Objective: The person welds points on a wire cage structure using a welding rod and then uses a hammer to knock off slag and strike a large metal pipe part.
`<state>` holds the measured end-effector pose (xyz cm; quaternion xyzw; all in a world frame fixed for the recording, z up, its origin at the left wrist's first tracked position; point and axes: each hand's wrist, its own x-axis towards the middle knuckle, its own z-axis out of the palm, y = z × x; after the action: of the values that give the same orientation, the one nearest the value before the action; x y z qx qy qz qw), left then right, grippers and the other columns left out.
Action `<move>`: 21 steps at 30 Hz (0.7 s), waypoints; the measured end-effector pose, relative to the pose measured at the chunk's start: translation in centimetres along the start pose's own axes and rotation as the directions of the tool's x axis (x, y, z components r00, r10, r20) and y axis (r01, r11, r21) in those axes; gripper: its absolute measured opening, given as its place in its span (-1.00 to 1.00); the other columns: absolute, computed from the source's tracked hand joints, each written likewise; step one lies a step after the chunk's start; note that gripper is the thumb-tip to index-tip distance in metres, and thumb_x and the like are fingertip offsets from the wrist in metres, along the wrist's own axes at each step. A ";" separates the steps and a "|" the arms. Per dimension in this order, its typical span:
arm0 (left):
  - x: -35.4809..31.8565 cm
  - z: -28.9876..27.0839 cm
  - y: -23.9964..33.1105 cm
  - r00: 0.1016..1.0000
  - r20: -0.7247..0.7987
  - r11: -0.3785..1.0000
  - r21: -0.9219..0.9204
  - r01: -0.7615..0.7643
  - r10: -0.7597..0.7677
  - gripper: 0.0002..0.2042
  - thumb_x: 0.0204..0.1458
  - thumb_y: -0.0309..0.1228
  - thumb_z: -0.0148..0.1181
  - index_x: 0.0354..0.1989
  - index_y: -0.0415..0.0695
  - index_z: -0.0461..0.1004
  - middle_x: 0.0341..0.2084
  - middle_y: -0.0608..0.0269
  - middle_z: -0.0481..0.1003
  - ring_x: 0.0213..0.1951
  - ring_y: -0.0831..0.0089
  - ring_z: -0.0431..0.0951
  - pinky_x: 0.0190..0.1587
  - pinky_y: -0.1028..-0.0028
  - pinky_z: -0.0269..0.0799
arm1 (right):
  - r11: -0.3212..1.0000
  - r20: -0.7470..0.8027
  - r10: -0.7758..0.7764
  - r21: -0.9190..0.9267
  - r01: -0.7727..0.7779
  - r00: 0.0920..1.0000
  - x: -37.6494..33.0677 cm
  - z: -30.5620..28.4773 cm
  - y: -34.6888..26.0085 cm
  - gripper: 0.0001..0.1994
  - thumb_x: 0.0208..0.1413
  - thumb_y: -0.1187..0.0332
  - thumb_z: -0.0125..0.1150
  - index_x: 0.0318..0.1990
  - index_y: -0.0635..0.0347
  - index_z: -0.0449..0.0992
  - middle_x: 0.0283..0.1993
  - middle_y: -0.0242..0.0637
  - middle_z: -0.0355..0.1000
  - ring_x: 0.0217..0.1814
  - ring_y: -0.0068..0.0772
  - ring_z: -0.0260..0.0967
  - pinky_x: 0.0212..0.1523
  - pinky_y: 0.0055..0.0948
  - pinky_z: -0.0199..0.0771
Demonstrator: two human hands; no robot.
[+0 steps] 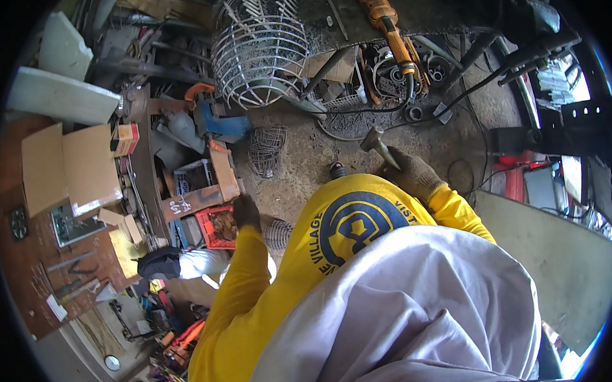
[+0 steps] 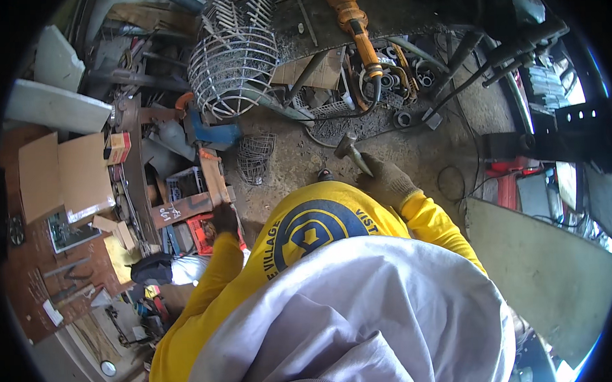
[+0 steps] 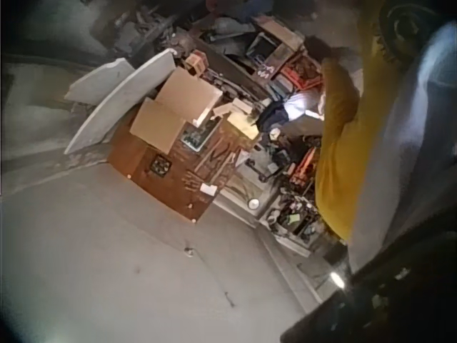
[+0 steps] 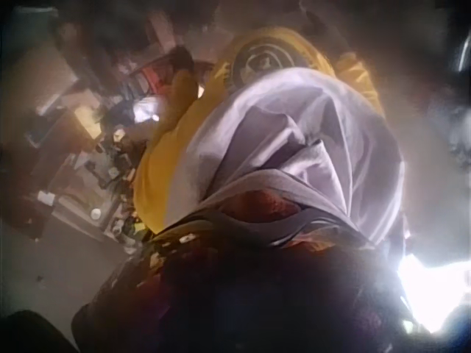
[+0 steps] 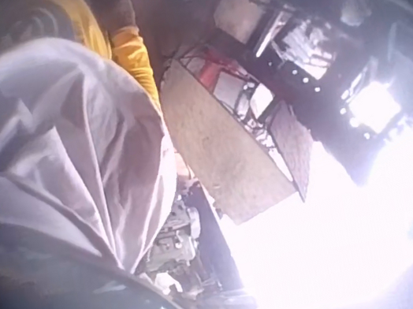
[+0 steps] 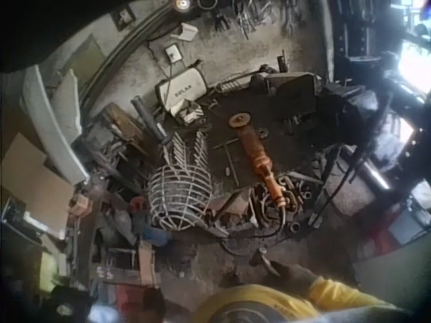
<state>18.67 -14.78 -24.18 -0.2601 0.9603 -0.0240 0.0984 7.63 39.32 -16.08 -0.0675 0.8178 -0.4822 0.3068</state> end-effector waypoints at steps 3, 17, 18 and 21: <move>-8.1 7.2 -5.3 0.943 0.319 0.961 0.220 -0.166 0.090 -0.57 0.16 0.01 0.18 -0.17 -0.17 0.62 -0.14 -0.05 0.61 -0.04 0.03 0.59 0.01 0.10 0.50 | 1.000 0.068 -0.018 0.000 0.018 0.998 0.8 0.0 0.3 -0.36 0.17 0.20 0.24 0.40 0.15 0.28 0.08 0.16 0.54 0.13 0.12 0.54 0.14 -0.10 0.48; -9.2 3.0 4.3 0.931 0.325 0.649 -0.674 0.352 -0.167 -0.75 0.14 -0.23 0.18 -0.17 -0.14 0.58 -0.46 0.05 0.58 -0.34 0.09 0.62 -0.26 0.17 0.57 | 0.937 -0.104 -0.167 0.291 0.191 0.980 5.3 -5.3 -12.6 -0.34 0.28 0.20 0.24 0.44 0.26 0.19 -0.10 -0.14 0.52 -0.28 -0.39 0.50 -0.18 -0.35 0.59; -8.9 1.4 6.0 0.891 0.394 0.539 -0.711 0.451 -0.226 -0.76 0.12 -0.25 0.22 -0.15 -0.13 0.57 -0.47 0.08 0.56 -0.42 0.16 0.60 -0.32 0.19 0.56 | 0.941 -0.222 -0.264 0.153 0.301 0.939 7.4 -5.7 -11.9 -0.36 0.28 0.18 0.23 0.43 0.24 0.20 -0.04 -0.05 0.52 -0.15 -0.23 0.55 -0.04 -0.27 0.56; -9.5 5.2 4.6 0.901 0.365 0.485 -0.759 0.434 -0.235 -0.79 0.14 -0.26 0.22 -0.17 -0.13 0.54 -0.53 0.16 0.50 -0.55 0.27 0.54 -0.47 0.24 0.53 | 0.931 -0.378 -0.362 -0.097 0.352 0.852 11.7 -7.0 -14.4 -0.39 0.26 0.07 0.17 0.36 0.22 0.30 0.07 0.08 0.53 0.09 0.09 0.52 0.14 -0.14 0.46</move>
<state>25.47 -5.98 -28.07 -0.4590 0.7709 0.4375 0.0599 -8.34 32.24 -6.83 -0.1245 0.8412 -0.5245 0.0422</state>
